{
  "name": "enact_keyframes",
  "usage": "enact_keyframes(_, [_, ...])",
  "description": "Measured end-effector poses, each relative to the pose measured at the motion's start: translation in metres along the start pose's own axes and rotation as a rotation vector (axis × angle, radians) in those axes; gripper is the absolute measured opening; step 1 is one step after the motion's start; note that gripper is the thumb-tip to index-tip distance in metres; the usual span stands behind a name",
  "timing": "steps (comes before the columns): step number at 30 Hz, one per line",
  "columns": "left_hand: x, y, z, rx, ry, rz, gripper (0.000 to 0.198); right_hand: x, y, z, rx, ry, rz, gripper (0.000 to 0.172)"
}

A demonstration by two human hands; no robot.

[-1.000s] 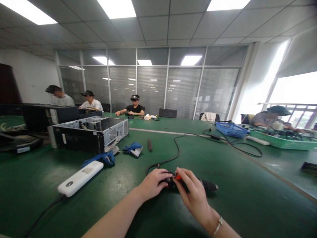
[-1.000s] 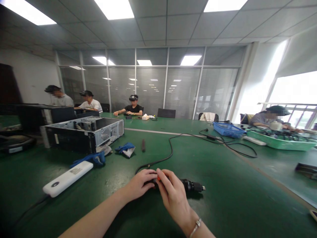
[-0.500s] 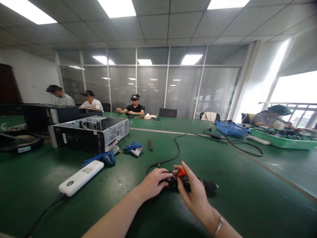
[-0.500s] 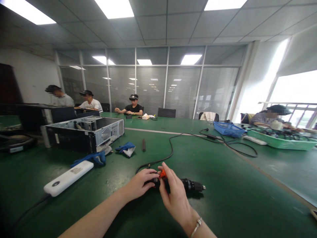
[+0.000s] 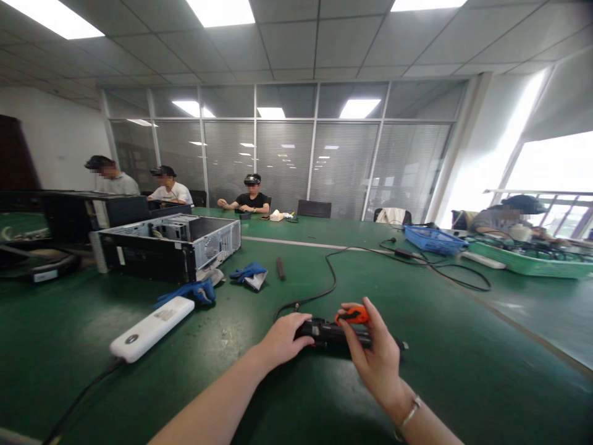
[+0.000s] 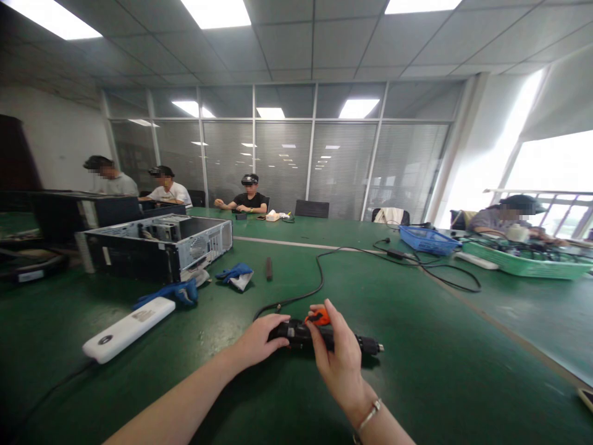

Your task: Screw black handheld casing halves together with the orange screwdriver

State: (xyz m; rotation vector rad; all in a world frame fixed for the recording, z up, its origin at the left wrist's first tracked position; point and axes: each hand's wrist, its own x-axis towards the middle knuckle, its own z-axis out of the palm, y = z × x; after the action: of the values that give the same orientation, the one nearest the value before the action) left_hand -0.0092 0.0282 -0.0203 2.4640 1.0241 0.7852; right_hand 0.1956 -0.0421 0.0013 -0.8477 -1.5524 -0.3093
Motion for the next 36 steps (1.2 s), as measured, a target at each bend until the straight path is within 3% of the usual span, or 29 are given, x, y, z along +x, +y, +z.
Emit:
enact_keyframes(11, [0.002, 0.012, -0.007, -0.094, -0.065, 0.049, 0.035, 0.008, 0.008, 0.006, -0.009, -0.073, 0.115, 0.054])
enact_keyframes(15, [0.001, 0.014, -0.003, -0.078, -0.057, 0.077, 0.039, 0.014, 0.003, 0.0, -0.02, -0.024, 0.126, 0.057])
enact_keyframes(20, [0.0, 0.014, -0.003, -0.06, -0.057, 0.095, 0.04, 0.02, 0.001, -0.004, -0.093, -0.086, 0.107, 0.057])
enact_keyframes(25, [0.0, 0.015, -0.003, -0.056, -0.068, 0.084, 0.039, 0.02, 0.003, -0.001, -0.121, -0.184, 0.166, 0.061])
enact_keyframes(36, [0.0, 0.011, 0.002, -0.013, -0.063, 0.031, 0.05, 0.026, 0.002, 0.014, 0.013, -0.198, 0.236, 0.055])
